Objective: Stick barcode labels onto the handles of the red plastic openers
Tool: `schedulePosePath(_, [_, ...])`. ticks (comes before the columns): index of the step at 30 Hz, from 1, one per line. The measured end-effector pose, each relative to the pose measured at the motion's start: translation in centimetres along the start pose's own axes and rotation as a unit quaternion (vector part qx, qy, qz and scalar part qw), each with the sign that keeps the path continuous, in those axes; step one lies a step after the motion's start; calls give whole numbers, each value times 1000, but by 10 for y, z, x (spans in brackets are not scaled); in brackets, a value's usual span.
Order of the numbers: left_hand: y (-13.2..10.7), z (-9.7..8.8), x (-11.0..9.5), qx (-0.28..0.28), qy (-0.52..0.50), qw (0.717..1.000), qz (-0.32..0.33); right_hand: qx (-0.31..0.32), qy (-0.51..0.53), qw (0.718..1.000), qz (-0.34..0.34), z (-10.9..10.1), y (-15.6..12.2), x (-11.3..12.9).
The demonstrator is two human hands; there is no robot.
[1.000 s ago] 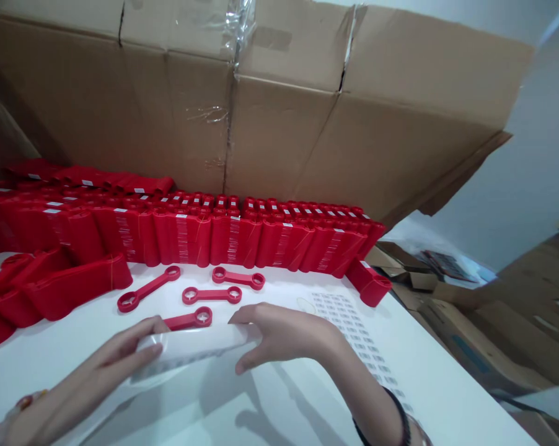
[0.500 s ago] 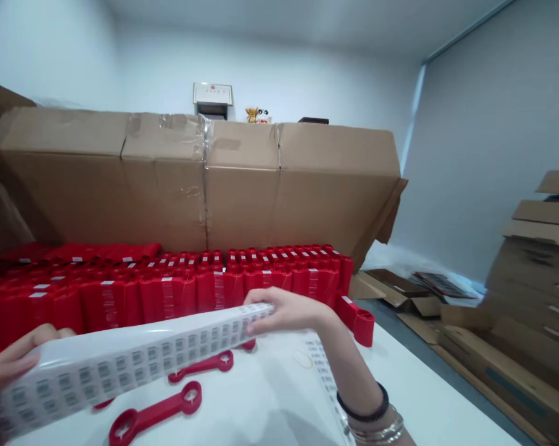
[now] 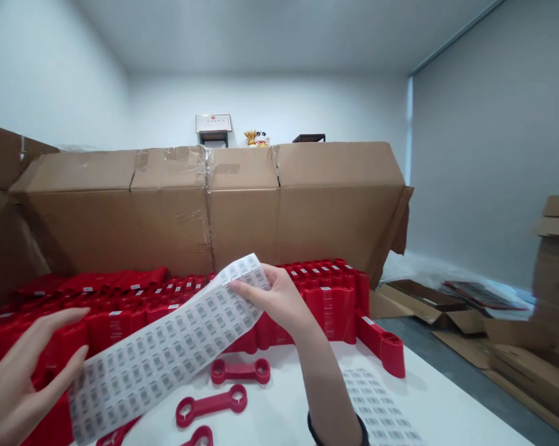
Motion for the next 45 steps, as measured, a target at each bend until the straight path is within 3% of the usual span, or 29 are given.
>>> schedulePosePath(1, [4,1,-21,-15,36,998,51,18,-9,1000,-2,7,-3,6])
schedulePosePath(4, [7,25,-97,29,59,973,223,81,-9,996,-21,30,-12,22])
schedulePosePath(7, [11,52,-146,81,-22,966,244,117,4,992,-34,48,-22,33])
schedulePosePath(9, [16,67,-153,123,-100,969,188,113,8,993,-37,51,-28,38])
schedulePosePath(11, [20,77,-145,147,-179,967,103,101,7,994,-33,50,-32,42])
schedulePosePath(13, [21,86,-125,164,-275,947,-16,70,-24,996,-41,45,-34,46])
schedulePosePath(16, [15,102,-97,188,-433,861,-188,-51,-100,991,-77,29,-32,51])
schedulePosePath(18, [13,108,-88,176,-511,807,-240,-79,-82,990,-82,30,-28,48])
schedulePosePath(20, [14,109,-85,153,-558,775,-254,-5,10,999,-53,47,-22,37])
schedulePosePath(22, [16,108,-83,129,-583,759,-260,81,92,992,5,69,-19,24])
schedulePosePath(23, [16,107,-82,120,-589,755,-261,94,111,989,36,76,-18,18])
schedulePosePath(28, [17,104,-79,152,-592,752,-245,36,96,989,109,80,-12,-1])
schedulePosePath(33, [25,87,-80,124,-563,790,-210,27,86,992,90,81,-9,-3])
schedulePosePath(38, [28,90,-78,180,-601,741,-241,31,86,993,81,84,-8,-4])
schedulePosePath(42, [31,90,-74,162,-657,697,-238,31,103,989,101,85,-6,-6])
schedulePosePath(45, [29,94,-72,162,-653,692,-261,35,112,988,102,87,-2,-7])
Point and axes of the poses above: each hand's wrist, its own y-axis towards the middle knuckle, its own z-axis out of the palm, x = y × z, the point moved 7 cm from there along y, towards the middle knuckle, and after that the axes turned 9 degrees about -y, right-handed, at the moved point
